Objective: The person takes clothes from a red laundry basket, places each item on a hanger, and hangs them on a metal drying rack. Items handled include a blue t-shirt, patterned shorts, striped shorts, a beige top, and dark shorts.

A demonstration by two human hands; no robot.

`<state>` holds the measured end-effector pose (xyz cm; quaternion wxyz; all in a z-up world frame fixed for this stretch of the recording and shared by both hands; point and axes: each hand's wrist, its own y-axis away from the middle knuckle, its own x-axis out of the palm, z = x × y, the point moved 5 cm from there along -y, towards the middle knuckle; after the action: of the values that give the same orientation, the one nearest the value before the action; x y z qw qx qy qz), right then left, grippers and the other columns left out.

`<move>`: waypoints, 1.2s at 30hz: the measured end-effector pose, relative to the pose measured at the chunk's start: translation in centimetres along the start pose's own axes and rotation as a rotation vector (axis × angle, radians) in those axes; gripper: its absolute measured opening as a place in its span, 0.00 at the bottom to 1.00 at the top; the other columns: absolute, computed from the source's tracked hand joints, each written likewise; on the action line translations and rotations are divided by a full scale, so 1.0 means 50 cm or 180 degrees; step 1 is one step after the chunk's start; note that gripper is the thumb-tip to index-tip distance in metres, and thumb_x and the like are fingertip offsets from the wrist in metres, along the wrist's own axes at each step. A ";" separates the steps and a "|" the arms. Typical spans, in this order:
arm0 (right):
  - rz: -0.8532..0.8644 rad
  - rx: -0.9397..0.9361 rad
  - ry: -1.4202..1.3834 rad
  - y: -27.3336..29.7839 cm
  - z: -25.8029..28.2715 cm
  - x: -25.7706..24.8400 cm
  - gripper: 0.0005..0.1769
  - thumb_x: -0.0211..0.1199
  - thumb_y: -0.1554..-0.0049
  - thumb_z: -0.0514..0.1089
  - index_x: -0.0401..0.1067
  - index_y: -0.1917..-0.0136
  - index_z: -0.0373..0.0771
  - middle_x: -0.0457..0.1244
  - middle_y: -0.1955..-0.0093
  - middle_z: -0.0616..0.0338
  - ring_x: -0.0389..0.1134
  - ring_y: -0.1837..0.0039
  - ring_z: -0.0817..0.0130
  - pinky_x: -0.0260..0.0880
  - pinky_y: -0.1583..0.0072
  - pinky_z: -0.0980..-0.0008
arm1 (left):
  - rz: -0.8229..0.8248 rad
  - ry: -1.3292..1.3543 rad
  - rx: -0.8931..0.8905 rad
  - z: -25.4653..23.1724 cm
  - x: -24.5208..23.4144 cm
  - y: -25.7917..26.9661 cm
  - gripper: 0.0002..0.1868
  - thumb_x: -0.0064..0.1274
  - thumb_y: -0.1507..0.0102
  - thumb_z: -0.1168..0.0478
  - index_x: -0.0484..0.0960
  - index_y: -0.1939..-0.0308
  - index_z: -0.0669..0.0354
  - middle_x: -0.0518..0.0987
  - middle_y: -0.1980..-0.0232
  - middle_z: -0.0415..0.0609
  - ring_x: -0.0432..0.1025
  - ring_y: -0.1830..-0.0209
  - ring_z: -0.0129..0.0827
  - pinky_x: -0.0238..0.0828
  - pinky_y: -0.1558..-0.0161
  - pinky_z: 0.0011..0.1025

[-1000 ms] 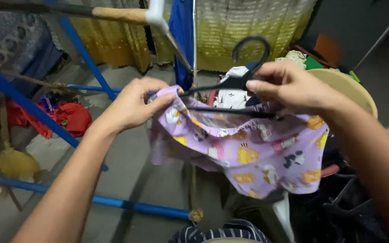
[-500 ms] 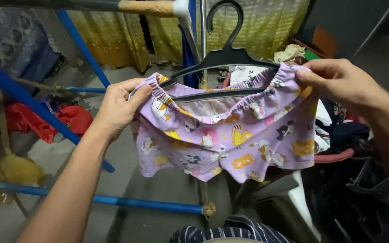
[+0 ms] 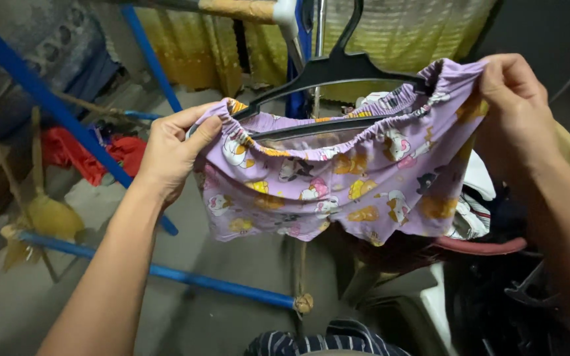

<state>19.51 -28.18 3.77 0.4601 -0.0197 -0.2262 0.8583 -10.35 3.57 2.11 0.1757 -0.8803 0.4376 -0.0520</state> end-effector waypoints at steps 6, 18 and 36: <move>0.0398 -0.0586 0.1995 -0.018 0.022 0.023 0.07 0.56 0.27 0.42 0.68 0.50 0.42 0.60 0.57 0.70 0.58 0.55 0.84 0.58 0.53 0.82 | -0.0141 -0.0536 0.0304 -0.034 0.025 0.029 0.16 0.53 0.36 0.59 0.81 0.45 0.60 0.81 0.44 0.45 0.73 0.46 0.21 0.72 0.45 0.20; 0.1795 0.0139 0.1647 -0.015 -0.032 0.098 0.24 0.56 0.40 0.40 0.63 0.30 0.37 0.65 0.45 0.57 0.64 0.48 0.71 0.65 0.44 0.74 | -0.0561 -0.0541 0.0260 -0.008 -0.080 0.103 0.17 0.52 0.36 0.58 0.81 0.45 0.60 0.82 0.45 0.45 0.73 0.47 0.20 0.68 0.42 0.19; 0.2048 0.0395 0.1528 0.014 -0.172 0.500 0.09 0.56 0.35 0.41 0.72 0.54 0.34 0.62 0.62 0.62 0.60 0.58 0.76 0.59 0.54 0.76 | -0.0181 -0.1148 -0.0038 0.045 -0.520 0.075 0.17 0.46 0.33 0.53 0.84 0.50 0.58 0.82 0.53 0.39 0.72 0.57 0.20 0.67 0.59 0.18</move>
<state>6.63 -5.34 0.12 0.2080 -0.2616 -0.0424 0.9415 -28.52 22.58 0.32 0.2445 -0.8884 0.3742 0.1044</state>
